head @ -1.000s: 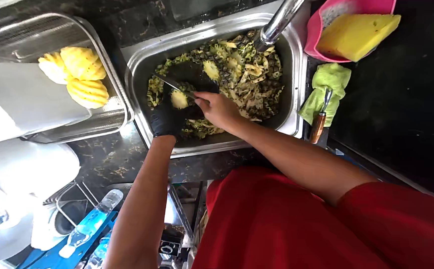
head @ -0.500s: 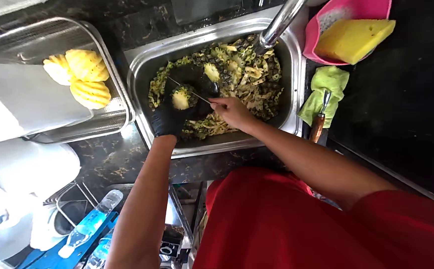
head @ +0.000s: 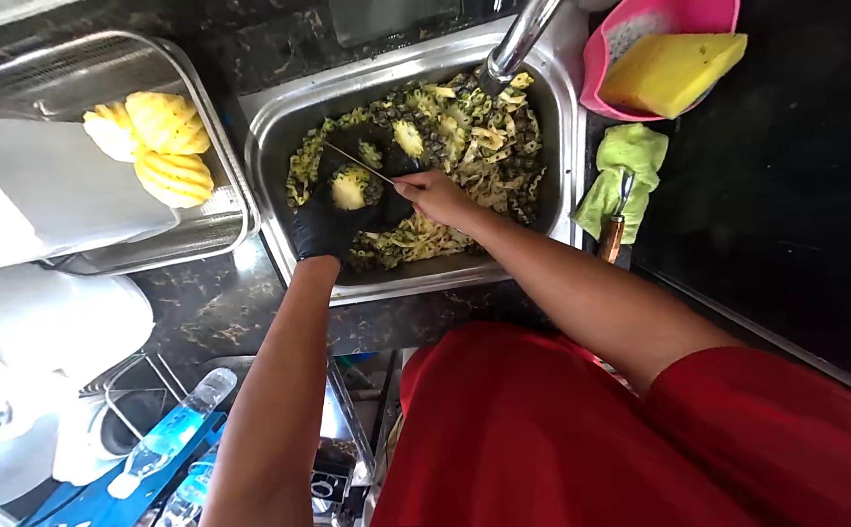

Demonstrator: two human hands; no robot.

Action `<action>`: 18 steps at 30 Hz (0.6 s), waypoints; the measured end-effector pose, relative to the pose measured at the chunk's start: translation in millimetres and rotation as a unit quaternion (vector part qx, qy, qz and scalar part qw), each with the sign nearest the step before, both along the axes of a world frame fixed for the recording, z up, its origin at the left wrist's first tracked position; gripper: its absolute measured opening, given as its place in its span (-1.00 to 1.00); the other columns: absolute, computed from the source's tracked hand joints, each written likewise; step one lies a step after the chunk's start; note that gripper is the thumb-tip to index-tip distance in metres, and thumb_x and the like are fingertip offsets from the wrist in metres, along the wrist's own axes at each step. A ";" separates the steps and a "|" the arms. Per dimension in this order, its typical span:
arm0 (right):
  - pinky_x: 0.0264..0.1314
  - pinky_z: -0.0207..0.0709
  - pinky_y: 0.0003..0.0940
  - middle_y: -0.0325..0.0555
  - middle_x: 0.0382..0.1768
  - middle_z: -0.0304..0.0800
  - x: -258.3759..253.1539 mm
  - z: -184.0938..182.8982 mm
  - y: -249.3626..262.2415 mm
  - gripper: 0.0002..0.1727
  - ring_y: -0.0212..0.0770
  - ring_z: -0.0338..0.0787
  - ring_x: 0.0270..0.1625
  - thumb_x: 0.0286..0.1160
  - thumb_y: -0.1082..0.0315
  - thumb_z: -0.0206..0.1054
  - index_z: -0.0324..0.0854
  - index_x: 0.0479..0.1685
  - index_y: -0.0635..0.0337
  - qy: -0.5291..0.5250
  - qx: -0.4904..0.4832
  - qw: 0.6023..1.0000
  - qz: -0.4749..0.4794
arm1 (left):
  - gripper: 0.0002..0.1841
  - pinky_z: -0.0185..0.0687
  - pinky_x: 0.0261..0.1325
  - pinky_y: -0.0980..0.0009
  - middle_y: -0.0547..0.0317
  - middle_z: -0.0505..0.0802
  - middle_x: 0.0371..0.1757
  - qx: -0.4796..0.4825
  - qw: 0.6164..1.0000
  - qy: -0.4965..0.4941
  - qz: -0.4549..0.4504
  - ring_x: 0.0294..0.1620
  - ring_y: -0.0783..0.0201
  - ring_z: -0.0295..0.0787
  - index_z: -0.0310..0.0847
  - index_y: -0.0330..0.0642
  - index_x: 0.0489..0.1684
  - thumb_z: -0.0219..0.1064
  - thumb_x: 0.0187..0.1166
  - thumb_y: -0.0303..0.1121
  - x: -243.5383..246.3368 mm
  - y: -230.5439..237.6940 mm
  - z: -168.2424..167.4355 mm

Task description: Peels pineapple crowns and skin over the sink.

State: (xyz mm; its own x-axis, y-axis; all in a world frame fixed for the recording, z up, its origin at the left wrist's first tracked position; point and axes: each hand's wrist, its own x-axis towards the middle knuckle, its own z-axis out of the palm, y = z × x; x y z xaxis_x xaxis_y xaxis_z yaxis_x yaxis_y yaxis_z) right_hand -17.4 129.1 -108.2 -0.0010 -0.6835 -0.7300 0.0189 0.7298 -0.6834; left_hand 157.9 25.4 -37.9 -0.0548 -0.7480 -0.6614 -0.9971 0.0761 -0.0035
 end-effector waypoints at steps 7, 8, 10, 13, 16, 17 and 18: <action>0.41 0.61 0.16 -0.07 0.34 0.80 -43.0 25.2 55.1 -0.55 -0.05 0.81 0.31 0.84 -0.03 0.11 0.69 0.50 -0.15 0.100 0.014 0.991 0.084 | -0.06 0.53 0.29 -0.47 -0.24 0.79 0.30 0.009 0.999 0.020 -0.035 0.32 -0.34 0.72 0.44 0.11 0.65 0.66 0.16 0.21 11.1 -9.0 6.1; 0.40 0.61 0.17 -0.07 0.35 0.80 -46.9 27.9 58.4 -0.56 -0.04 0.81 0.31 0.83 -0.03 0.13 0.70 0.48 -0.14 0.110 0.016 0.990 0.085 | -0.07 0.52 0.28 -0.49 -0.26 0.78 0.32 0.015 0.999 0.022 -0.045 0.33 -0.36 0.70 0.40 0.14 0.69 0.66 0.18 0.15 13.6 -11.1 7.3; 0.34 0.65 0.16 -0.09 0.32 0.81 -45.3 34.4 60.6 -0.55 -0.05 0.83 0.24 0.82 -0.06 0.12 0.69 0.49 -0.19 0.125 0.012 0.989 0.079 | -0.05 0.51 0.26 -0.51 -0.29 0.75 0.35 0.018 0.998 0.027 -0.049 0.34 -0.40 0.69 0.31 0.21 0.76 0.67 0.21 0.03 16.9 -12.0 9.6; 0.30 0.64 0.26 -0.25 0.29 0.84 -17.9 51.9 56.5 -0.55 -0.09 0.84 0.23 0.77 -0.13 0.13 0.65 0.52 -0.42 0.166 -0.032 0.983 0.069 | 0.17 0.51 0.31 -0.49 -0.26 0.61 0.56 0.002 0.999 0.048 -0.013 0.43 -0.39 0.62 0.06 0.31 0.88 0.75 0.09 -0.03 16.2 -3.3 13.9; 0.22 0.67 0.27 -0.30 0.27 0.87 11.5 61.3 44.9 -0.55 -0.07 0.86 0.22 0.77 -0.11 0.12 0.59 0.57 -0.51 0.221 -0.099 0.965 0.101 | 0.28 0.51 0.34 -0.47 -0.18 0.58 0.60 -0.006 0.999 0.031 0.030 0.50 -0.31 0.59 0.04 0.18 0.87 0.70 -0.03 0.31 8.9 9.8 15.2; 0.20 0.67 0.26 -0.28 0.25 0.88 17.9 60.2 40.8 -0.55 -0.05 0.87 0.21 0.78 -0.09 0.11 0.59 0.58 -0.50 0.233 -0.116 0.958 0.117 | 0.19 0.51 0.33 -0.46 -0.19 0.65 0.53 -0.012 0.999 0.022 0.038 0.47 -0.30 0.61 0.18 0.10 0.81 0.65 0.03 0.34 7.7 13.2 14.7; 0.20 0.68 0.24 -0.27 0.24 0.88 21.0 58.7 36.5 -0.54 -0.05 0.87 0.21 0.79 -0.09 0.09 0.57 0.60 -0.50 0.241 -0.126 0.953 0.134 | 0.07 0.52 0.32 -0.44 -0.21 0.71 0.44 -0.021 0.999 0.016 0.040 0.42 -0.30 0.66 0.33 0.02 0.72 0.60 0.12 0.35 6.9 13.7 13.8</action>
State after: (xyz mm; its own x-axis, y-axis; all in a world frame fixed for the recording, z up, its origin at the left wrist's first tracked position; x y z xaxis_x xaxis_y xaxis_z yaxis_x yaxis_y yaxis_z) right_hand 3.6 165.5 -49.5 -0.0957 -0.8594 -0.5022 -0.5053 0.4767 -0.7194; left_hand 164.7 39.1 -24.1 -0.0142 -0.7773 -0.6289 -0.9996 -0.0032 0.0266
